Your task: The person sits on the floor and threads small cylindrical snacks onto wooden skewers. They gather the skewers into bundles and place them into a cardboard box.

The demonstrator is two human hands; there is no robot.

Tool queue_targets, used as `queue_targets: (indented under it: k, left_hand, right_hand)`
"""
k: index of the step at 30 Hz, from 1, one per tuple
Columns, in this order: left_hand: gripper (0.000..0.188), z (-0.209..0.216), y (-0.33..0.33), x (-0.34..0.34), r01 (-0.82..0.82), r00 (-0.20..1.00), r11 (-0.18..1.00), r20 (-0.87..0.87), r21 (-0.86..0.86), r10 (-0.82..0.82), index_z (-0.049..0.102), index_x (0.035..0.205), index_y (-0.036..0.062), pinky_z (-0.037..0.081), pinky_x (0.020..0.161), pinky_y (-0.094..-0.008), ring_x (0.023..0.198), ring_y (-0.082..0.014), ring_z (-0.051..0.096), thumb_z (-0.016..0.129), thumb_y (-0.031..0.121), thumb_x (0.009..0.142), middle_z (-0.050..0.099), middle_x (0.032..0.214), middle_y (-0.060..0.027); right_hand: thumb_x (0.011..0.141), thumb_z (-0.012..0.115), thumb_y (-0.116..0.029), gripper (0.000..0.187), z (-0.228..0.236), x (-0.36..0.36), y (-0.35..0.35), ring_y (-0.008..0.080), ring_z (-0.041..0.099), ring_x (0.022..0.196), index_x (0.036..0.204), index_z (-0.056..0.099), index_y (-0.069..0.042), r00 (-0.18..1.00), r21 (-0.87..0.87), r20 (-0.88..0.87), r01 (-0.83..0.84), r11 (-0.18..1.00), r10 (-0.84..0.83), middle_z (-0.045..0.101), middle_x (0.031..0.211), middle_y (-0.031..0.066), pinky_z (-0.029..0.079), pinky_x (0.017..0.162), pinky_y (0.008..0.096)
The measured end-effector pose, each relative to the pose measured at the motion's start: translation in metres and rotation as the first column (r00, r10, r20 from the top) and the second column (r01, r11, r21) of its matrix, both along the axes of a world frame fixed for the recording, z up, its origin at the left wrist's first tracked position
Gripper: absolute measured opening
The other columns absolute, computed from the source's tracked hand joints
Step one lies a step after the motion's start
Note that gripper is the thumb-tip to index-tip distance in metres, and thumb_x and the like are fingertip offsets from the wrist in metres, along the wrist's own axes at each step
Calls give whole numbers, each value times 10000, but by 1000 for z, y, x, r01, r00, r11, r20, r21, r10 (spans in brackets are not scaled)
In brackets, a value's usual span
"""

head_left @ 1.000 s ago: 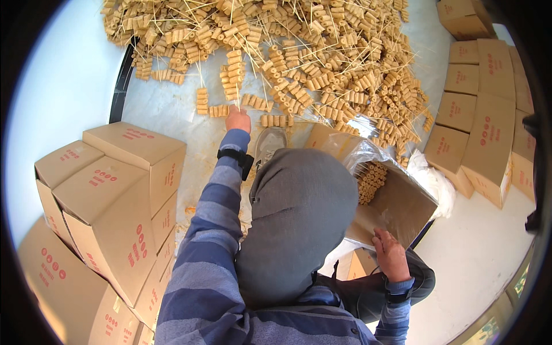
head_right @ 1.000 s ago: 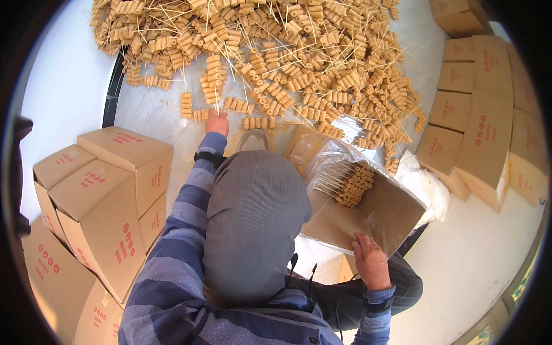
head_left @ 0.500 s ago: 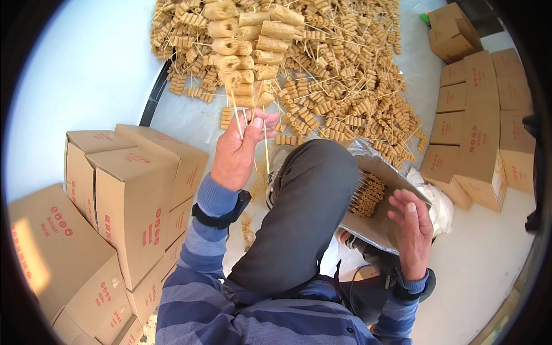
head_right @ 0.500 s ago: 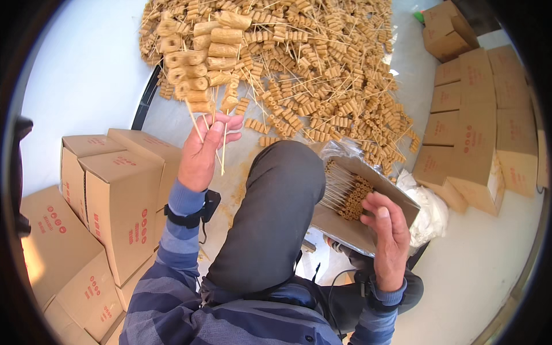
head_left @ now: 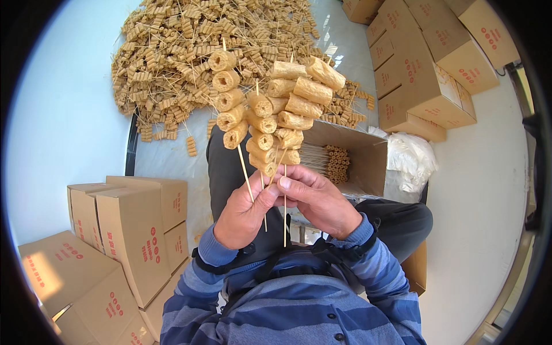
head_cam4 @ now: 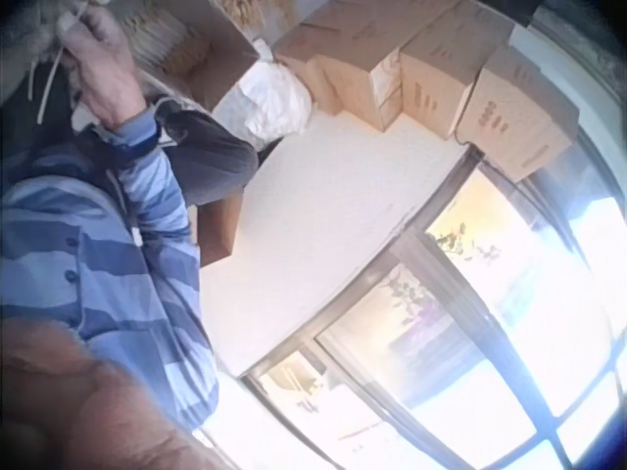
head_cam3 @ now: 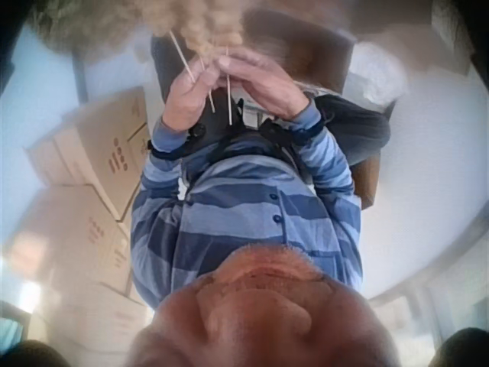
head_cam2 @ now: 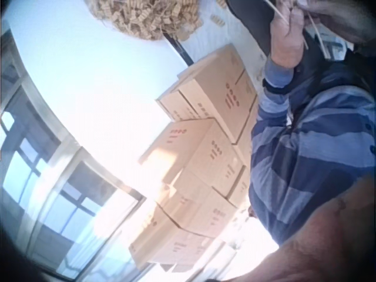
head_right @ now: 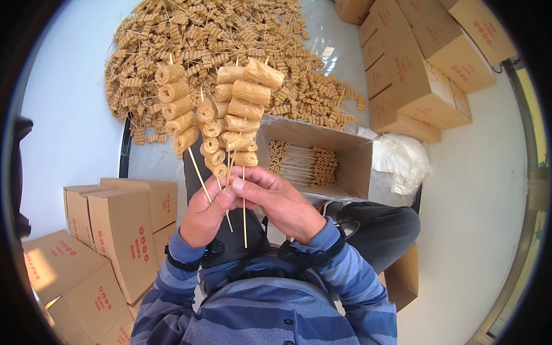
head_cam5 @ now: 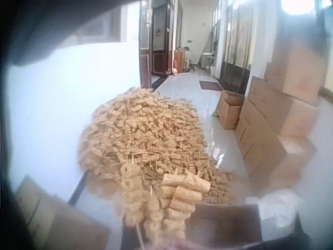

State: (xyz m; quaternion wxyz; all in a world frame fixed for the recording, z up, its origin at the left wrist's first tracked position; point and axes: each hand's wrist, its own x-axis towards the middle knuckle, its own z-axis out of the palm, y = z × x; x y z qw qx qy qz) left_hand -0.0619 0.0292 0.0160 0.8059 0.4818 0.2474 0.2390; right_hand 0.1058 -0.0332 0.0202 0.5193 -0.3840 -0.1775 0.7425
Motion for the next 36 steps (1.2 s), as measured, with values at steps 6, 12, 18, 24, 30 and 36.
queue_targets:
  k: [6,12,18,24,30,36]
  left_hand:
    - [356,-6,-36,19,97,995,987,24,-127,-94,440,1372,14,541,776,-312,857,-178,633,407,241,1099,618,1019,-102]
    - [326,-13,-52,22,261,961,964,-77,-45,-264,443,1300,26,507,650,-279,714,-153,586,368,279,1108,582,841,-68]
    - [284,-21,-60,28,447,888,885,-59,-131,-457,501,1187,16,527,695,-297,750,-165,614,391,264,1103,605,852,-79]
    - [299,-23,-63,38,464,872,885,-163,-29,-462,515,1224,-6,528,878,-349,919,-204,644,432,249,1093,633,974,-103]
    - [328,-26,-65,35,604,769,749,-48,-272,-638,499,1253,-3,501,936,-342,1012,-209,633,399,271,1102,641,1032,-119]
    - [373,-31,-73,33,620,776,712,120,-330,-620,517,1214,10,495,927,-329,994,-202,631,353,328,1111,639,1043,-114]
  right_hand:
    - [1049,544,-200,320,1,11,-29,119,629,618,1329,504,-51,979,4,41,201,980,-201,652,1154,90,538,536,269]
    - [1033,552,-200,477,11,9,-46,127,637,537,1425,346,-23,979,66,194,49,997,-61,657,1198,94,538,438,232]
    - [1030,580,-259,378,1,18,-67,99,652,582,1327,583,-24,988,-145,110,-91,985,108,690,1102,37,550,468,214]
    - [1044,563,-280,296,-8,16,-72,80,649,678,1200,628,-36,954,-25,170,253,967,-245,693,911,41,500,497,201]
    - [1062,510,-224,262,2,17,-71,152,682,768,1188,602,-14,969,-32,181,178,983,-170,701,826,71,577,711,273]
    - [1080,458,-270,288,2,17,-76,143,644,685,1166,557,-14,955,-90,111,286,954,-275,657,746,48,554,814,307]
